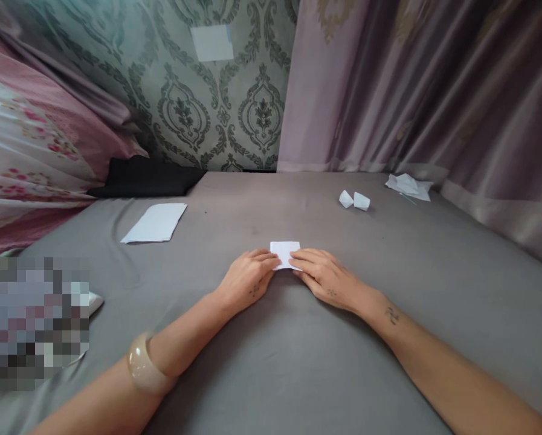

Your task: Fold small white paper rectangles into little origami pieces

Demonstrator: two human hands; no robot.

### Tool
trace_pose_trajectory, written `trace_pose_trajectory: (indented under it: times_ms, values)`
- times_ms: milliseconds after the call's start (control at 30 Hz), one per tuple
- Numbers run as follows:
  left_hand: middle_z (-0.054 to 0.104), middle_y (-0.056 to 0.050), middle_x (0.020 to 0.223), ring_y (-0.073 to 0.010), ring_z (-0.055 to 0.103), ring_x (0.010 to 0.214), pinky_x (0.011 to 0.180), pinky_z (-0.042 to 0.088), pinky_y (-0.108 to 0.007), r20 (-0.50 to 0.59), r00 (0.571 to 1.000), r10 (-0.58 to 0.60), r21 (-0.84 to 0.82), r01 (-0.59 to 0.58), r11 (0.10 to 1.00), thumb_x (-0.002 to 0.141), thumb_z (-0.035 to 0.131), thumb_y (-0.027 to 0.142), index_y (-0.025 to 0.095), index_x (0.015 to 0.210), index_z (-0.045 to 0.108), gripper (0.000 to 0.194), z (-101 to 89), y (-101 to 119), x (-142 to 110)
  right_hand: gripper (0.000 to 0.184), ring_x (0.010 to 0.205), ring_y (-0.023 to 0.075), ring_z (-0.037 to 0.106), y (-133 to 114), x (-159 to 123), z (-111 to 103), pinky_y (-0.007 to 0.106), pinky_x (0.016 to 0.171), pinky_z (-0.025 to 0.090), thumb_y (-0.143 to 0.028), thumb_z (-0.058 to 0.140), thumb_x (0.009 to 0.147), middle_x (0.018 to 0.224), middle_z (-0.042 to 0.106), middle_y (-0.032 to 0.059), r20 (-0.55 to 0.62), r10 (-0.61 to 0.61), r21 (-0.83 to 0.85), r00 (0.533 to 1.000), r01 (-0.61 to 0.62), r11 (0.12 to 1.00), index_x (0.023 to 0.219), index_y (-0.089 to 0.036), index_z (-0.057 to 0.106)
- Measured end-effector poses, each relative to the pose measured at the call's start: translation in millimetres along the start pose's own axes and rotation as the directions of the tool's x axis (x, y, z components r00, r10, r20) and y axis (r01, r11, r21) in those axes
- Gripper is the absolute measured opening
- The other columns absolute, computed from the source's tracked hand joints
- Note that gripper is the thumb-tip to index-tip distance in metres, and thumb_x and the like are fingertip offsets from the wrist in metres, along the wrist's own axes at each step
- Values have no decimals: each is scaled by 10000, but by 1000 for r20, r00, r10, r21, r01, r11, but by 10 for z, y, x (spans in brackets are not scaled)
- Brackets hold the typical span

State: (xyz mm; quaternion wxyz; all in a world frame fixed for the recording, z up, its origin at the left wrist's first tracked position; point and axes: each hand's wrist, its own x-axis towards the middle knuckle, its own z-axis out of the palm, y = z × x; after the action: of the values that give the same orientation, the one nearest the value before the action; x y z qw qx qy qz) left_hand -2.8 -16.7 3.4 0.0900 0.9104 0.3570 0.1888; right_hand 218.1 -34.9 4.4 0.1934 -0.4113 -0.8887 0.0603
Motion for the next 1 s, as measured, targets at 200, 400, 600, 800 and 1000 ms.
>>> trace_pose_trajectory:
  times_ms: [200,400,600,800,1000]
  values:
    - [675,-59,957,-191,557,874,818,464,-325,-40,991,-126,-145,119,982,920,436,240,187,867,713,287,-3,147,-63,251,1026,188,595,-80,-9,-185,350,924,442,-238,467,923,1093,676,36,94,45,192,995,-63,979,996,-253,706]
    - [619,-73,915,-212,508,891,851,423,-371,-51,916,-399,-248,375,893,876,522,346,210,762,741,282,22,106,22,288,930,168,599,-18,56,-57,302,831,454,-314,461,919,1061,653,48,48,274,369,961,-272,889,824,-215,714]
    - [602,-76,910,-229,490,941,898,403,-378,-39,812,-583,-343,537,771,840,566,380,202,722,734,272,55,136,92,372,777,133,595,-12,109,56,277,732,443,-360,448,912,1030,633,59,29,449,384,893,-425,820,667,-176,657]
    - [586,-87,841,-231,493,878,872,414,-414,-118,777,-618,-305,565,767,879,492,390,175,652,693,372,157,162,122,366,769,146,591,-12,126,126,305,754,440,-350,435,918,976,609,62,-28,449,314,893,-419,852,648,-177,611]
    - [571,-89,874,-242,481,914,862,424,-419,-174,734,-656,-312,591,744,855,532,350,174,659,684,304,249,197,112,374,740,159,581,2,110,197,315,716,452,-381,438,914,939,593,68,-101,448,239,888,-415,878,615,-188,554]
